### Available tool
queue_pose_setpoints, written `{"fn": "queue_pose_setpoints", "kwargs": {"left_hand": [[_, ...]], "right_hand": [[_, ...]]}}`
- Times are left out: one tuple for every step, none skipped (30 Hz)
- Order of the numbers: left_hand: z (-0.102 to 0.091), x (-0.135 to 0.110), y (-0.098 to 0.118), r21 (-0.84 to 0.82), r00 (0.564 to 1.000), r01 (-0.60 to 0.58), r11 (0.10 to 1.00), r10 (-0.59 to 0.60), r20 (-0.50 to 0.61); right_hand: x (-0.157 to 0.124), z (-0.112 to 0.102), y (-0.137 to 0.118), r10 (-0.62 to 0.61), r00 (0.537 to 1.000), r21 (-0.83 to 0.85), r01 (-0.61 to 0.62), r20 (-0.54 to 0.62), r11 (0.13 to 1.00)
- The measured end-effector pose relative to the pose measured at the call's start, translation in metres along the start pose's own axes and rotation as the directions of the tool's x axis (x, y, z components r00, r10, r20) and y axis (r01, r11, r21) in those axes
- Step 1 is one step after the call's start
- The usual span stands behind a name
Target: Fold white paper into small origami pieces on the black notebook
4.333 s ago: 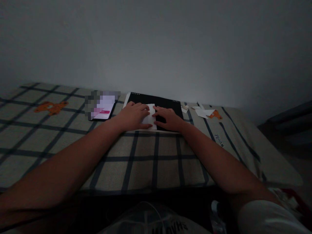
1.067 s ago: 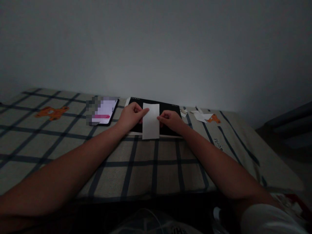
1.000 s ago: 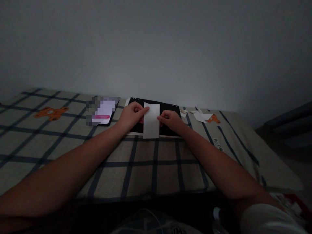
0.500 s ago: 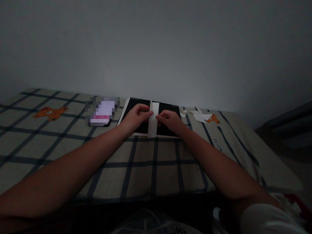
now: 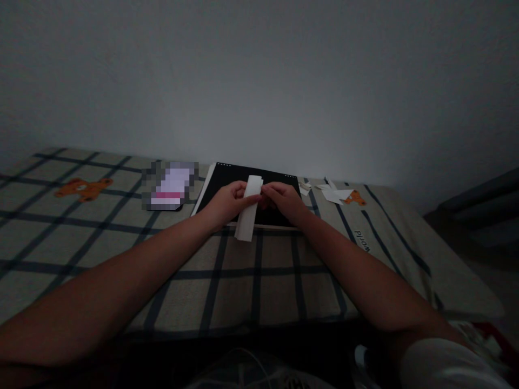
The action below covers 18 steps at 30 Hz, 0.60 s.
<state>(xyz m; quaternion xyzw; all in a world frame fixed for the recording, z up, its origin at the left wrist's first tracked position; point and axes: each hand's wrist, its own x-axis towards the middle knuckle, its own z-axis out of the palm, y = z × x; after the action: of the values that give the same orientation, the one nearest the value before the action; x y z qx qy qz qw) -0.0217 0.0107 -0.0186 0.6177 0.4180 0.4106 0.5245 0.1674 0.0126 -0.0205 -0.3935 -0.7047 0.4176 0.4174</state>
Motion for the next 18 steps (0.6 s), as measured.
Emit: {"fn": "queue_pose_setpoints", "kwargs": {"left_hand": [[0.0008,-0.0007,0.0004,0.032,1.0,0.003,0.999,-0.003,0.0],[0.0018,-0.0014,0.0008,0.06,1.0,0.004,0.998,-0.004,0.001],[0.0029,-0.0021,0.001,0.081,1.0,0.005,0.997,-0.005,0.0],[0.0039,-0.0027,0.0012,0.095,1.0,0.002,0.995,-0.002,-0.002],[0.0048,-0.0031,0.0012,0.104,1.0,-0.002,0.995,0.003,-0.005],[0.0055,-0.0034,0.0011,0.112,1.0,-0.007,0.994,0.008,-0.009],[0.0058,-0.0035,0.001,0.123,1.0,-0.013,0.992,0.015,-0.016],[0.0058,-0.0033,0.0009,0.138,0.999,-0.019,0.99,0.022,-0.024],[0.0053,-0.003,0.0009,0.154,0.999,-0.025,0.988,0.031,-0.036],[0.0044,-0.0026,0.001,0.164,0.998,-0.032,0.986,0.04,-0.049],[0.0032,-0.0021,0.0013,0.164,0.997,-0.041,0.986,0.052,-0.061],[0.0019,-0.0017,0.0018,0.153,0.996,-0.051,0.987,0.063,-0.069],[0.0005,-0.0014,0.0023,0.133,0.995,-0.058,0.989,0.068,-0.07],[-0.0006,-0.0012,0.0029,0.107,0.996,-0.057,0.993,0.064,-0.066],[-0.0015,-0.0012,0.0034,0.078,0.997,-0.045,0.996,0.05,-0.059],[-0.002,-0.0013,0.0039,0.048,0.998,-0.025,0.999,0.028,-0.053],[-0.0021,-0.0015,0.0042,0.014,0.999,-0.002,1.0,0.002,-0.048],[-0.0018,-0.0017,0.0044,-0.023,0.999,0.021,1.0,-0.022,-0.043]], "right_hand": [[0.0004,0.0003,0.0002,0.008,1.0,0.004,-0.007,-0.023,1.0],[0.0008,0.0008,0.0004,0.016,0.999,0.005,-0.016,-0.042,1.0],[0.001,0.0013,0.0003,0.027,0.998,0.004,-0.026,-0.054,1.0],[0.001,0.0018,0.0001,0.038,0.997,0.004,-0.038,-0.062,0.999],[0.001,0.0022,-0.0002,0.05,0.997,0.006,-0.05,-0.067,0.999],[0.0009,0.0027,-0.0006,0.063,0.996,0.01,-0.062,-0.07,0.998],[0.0008,0.003,-0.001,0.073,0.995,0.016,-0.072,-0.072,0.997],[0.0006,0.0032,-0.0013,0.08,0.994,0.02,-0.079,-0.071,0.997],[0.0006,0.0033,-0.0014,0.083,0.994,0.024,-0.082,-0.069,0.996],[0.0006,0.0032,-0.0013,0.083,0.994,0.027,-0.082,-0.067,0.996],[0.0006,0.003,-0.0009,0.081,0.995,0.031,-0.079,-0.065,0.996],[0.0007,0.0027,-0.0004,0.075,0.995,0.033,-0.073,-0.063,0.997],[0.0008,0.0024,0.0003,0.068,0.996,0.037,-0.066,-0.062,0.997],[0.0009,0.0021,0.001,0.063,0.996,0.04,-0.061,-0.06,0.997],[0.001,0.0018,0.0016,0.062,0.996,0.042,-0.059,-0.057,0.997],[0.0012,0.0015,0.0021,0.064,0.997,0.042,-0.061,-0.054,0.997],[0.0012,0.0013,0.0026,0.07,0.996,0.041,-0.067,-0.053,0.997],[0.0013,0.0011,0.0029,0.079,0.995,0.041,-0.077,-0.055,0.996]]}}
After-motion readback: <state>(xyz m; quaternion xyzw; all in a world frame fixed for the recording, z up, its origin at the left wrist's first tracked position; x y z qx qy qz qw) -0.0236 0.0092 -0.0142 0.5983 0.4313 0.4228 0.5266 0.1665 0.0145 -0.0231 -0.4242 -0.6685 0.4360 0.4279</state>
